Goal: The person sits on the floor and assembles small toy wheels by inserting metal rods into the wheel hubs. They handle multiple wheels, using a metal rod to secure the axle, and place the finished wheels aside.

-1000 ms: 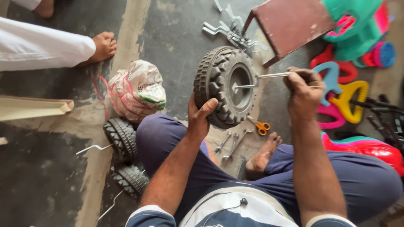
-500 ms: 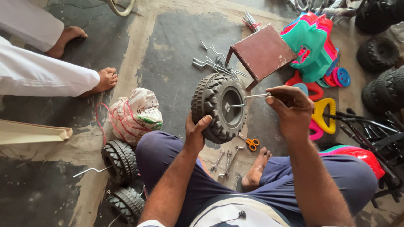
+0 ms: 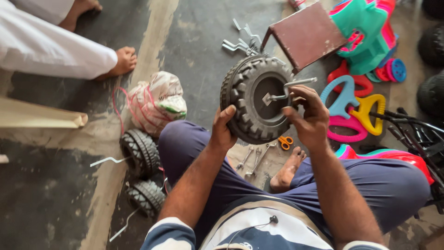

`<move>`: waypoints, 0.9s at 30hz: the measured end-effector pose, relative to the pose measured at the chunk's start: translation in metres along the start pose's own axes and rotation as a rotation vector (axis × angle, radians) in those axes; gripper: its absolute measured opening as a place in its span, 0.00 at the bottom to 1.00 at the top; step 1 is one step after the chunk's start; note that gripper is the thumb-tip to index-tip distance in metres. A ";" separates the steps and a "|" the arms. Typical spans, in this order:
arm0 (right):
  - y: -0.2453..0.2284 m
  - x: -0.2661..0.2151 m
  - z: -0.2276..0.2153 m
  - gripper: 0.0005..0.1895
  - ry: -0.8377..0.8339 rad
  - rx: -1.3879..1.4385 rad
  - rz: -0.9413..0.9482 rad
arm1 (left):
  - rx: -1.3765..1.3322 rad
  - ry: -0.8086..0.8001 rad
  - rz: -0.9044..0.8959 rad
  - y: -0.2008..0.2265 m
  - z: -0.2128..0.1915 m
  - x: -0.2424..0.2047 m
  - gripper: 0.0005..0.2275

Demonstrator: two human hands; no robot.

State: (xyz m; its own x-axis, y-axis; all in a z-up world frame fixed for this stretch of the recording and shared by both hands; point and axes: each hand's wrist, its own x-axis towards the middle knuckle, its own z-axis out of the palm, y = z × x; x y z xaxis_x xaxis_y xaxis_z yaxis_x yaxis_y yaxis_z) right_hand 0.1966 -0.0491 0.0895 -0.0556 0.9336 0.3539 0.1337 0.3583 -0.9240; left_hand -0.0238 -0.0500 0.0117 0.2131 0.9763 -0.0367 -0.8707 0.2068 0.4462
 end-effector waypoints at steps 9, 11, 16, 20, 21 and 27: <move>0.032 -0.026 0.028 0.15 0.230 0.004 -0.003 | -0.045 -0.040 -0.039 0.002 -0.003 -0.004 0.27; 0.037 -0.031 0.030 0.18 0.311 -0.030 0.046 | -0.045 -0.073 -0.034 0.002 -0.004 -0.002 0.27; 0.024 -0.027 0.027 0.22 0.154 -0.037 -0.029 | -0.054 -0.085 -0.029 0.003 -0.007 -0.002 0.28; 0.019 -0.024 0.029 0.19 0.182 -0.162 -0.127 | -0.058 -0.042 -0.041 0.001 -0.004 -0.002 0.29; 0.018 -0.023 0.029 0.20 0.131 -0.256 -0.213 | -0.051 -0.049 -0.035 0.002 -0.004 -0.001 0.29; 0.008 -0.013 0.036 0.13 0.236 -0.132 -0.009 | -0.031 -0.048 -0.030 0.002 0.000 -0.002 0.29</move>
